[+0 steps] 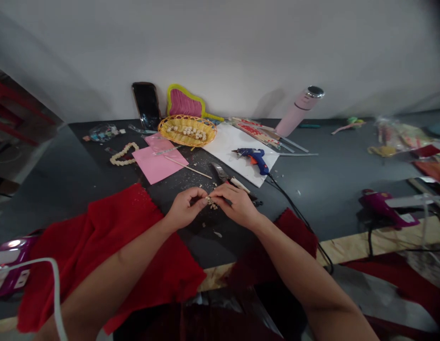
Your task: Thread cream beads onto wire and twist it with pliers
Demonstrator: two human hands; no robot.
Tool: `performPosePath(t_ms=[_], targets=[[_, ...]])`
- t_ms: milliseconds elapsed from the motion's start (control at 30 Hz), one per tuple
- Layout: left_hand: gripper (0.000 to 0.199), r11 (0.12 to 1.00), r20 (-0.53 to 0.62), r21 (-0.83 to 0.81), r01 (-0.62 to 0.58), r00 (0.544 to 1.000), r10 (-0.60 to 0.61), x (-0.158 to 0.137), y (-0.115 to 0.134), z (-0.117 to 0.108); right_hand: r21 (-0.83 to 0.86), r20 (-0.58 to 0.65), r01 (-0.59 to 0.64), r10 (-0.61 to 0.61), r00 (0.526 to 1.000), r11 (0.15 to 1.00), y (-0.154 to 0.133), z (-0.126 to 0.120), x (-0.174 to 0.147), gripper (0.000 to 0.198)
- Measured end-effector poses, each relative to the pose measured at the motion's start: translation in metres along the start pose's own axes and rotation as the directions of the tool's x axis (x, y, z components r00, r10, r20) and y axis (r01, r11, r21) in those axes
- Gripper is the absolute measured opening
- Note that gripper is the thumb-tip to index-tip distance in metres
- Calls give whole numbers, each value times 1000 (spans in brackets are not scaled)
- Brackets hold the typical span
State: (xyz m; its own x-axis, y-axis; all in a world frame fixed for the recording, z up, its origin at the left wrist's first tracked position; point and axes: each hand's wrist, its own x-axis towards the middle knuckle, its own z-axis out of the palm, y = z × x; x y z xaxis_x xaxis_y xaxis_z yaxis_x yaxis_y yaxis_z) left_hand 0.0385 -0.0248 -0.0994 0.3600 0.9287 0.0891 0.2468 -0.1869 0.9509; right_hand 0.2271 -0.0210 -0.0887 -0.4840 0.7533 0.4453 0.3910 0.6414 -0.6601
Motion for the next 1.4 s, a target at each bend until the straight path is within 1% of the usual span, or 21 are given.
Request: performPosePath(t_ms=[167,367,567,733,833,933,1033,1100,1167,1233,1300,1400], targets=[[20,998,21,-64,19,1000,-18,-1,1,0,-14,23,3,-2,1000,1000,1,2,-1,12],[20,1000,4,-18,0,1000,0,0,0,0,-44,35,4,-3,999,999,3,2,-2,12],[21,1000,-2,-24,10,1000,-10,0,1,-1,-30,19,22,-21,1000,999,3,1,-1,12],[21,1000,21,-1,4,1000,-4,0,2,-1,-43,11,17,-17,1000,999,2,2,-1,12],[21,1000,13,-7,30,999,-30,1,4,-1,-51,16,-2,3,1000,999,3,2,-2,13],[21,991,38,-96,95,995,-92,3,5,-1,-26,13,-9,9,1000,1000,3,1,-1,15],[21,938,128,-276,209,975,-179,3,3,-2,31,36,6,-7,999,1000,1,-2,0,20],[21,869,197,-401,290,954,-227,3,2,-2,81,66,7,-12,998,997,-1,-3,1,23],[22,800,254,-483,354,932,-259,3,2,-2,126,87,-5,-6,996,992,-3,-3,1,24],[22,749,290,-529,399,914,-282,3,3,-2,162,92,-17,2,996,987,-4,-3,0,25],[22,718,306,-554,421,905,-295,3,3,-3,187,85,-22,6,996,982,-5,-2,-1,24],[22,730,308,-537,423,904,-297,3,0,-3,208,65,-22,8,998,978,-4,-1,-1,20]])
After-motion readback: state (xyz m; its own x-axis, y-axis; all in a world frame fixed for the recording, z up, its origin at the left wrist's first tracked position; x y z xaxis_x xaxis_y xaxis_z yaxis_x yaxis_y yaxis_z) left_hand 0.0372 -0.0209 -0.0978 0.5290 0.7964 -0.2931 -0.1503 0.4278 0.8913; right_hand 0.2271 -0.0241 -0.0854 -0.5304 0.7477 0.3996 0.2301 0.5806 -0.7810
